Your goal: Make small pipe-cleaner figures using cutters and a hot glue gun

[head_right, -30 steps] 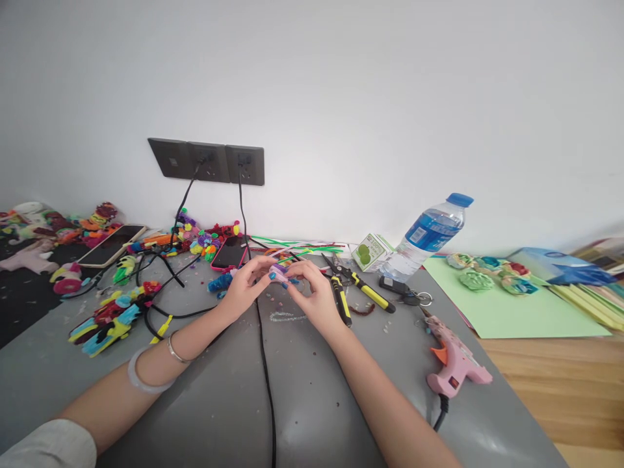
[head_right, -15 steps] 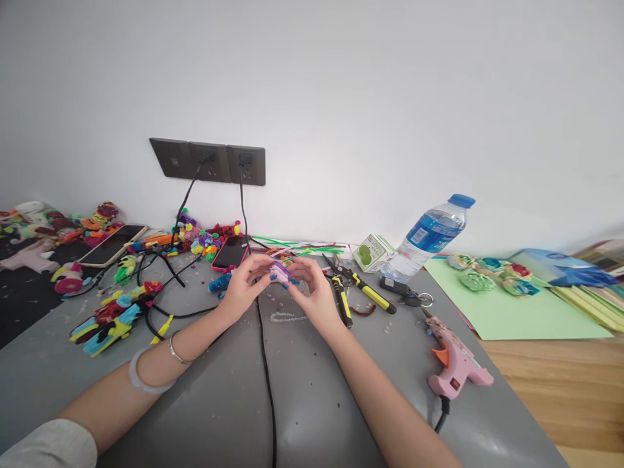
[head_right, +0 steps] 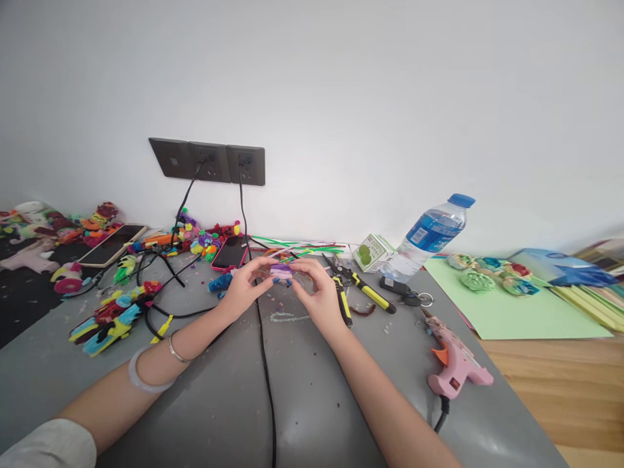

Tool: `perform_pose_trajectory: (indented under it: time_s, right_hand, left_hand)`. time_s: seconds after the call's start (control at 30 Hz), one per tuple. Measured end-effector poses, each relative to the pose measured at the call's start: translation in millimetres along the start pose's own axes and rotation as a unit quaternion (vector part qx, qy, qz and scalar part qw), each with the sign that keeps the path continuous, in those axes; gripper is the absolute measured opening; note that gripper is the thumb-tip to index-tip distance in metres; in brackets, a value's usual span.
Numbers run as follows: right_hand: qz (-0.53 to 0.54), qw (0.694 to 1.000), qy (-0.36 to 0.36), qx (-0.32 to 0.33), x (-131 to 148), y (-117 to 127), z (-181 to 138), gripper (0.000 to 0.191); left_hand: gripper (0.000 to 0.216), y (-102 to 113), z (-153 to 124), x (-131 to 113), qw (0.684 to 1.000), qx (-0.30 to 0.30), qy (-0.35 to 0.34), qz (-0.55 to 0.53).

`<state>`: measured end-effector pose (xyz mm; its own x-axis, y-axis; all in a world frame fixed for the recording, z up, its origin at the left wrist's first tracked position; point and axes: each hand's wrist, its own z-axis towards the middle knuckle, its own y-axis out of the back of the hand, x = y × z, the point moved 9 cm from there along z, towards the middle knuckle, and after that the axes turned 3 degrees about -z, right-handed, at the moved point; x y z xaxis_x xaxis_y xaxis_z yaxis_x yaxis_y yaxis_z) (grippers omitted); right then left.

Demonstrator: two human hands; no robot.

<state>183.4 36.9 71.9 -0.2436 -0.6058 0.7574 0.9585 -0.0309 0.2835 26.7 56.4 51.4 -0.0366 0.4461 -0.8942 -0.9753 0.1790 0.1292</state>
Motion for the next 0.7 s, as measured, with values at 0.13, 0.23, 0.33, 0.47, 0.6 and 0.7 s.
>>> perform_pose_trajectory:
  time_s: [0.13, 0.23, 0.33, 0.47, 0.6, 0.7]
  right_hand:
    - [0.019, 1.000, -0.005, -0.002, -1, 1, 0, 0.011]
    - [0.056, 0.998, -0.028, -0.012, -7, 1, -1, 0.013]
    - [0.093, 0.994, -0.048, -0.022, -13, 0, -2, 0.024]
    - [0.117, 0.991, -0.066, -0.026, -15, -1, -1, 0.032]
    - [0.146, 0.982, -0.096, -0.071, -20, 9, -1, 0.018]
    - [0.130, 0.980, -0.115, -0.092, -25, 15, -1, 0.019]
  left_hand:
    - [0.028, 0, 0, -1, 1.000, 0.004, -0.010, 0.003]
    - [0.029, 1, 0, -1, 1.000, 0.002, -0.013, 0.003]
    - [0.028, 2, -1, -1, 1.000, -0.002, -0.018, 0.009]
    - [0.026, 4, -1, -3, 0.999, -0.016, -0.027, 0.013]
    - [0.024, 7, -1, -2, 0.999, -0.033, -0.021, 0.018]
    - [0.025, 8, -1, -2, 0.999, -0.036, -0.021, 0.022]
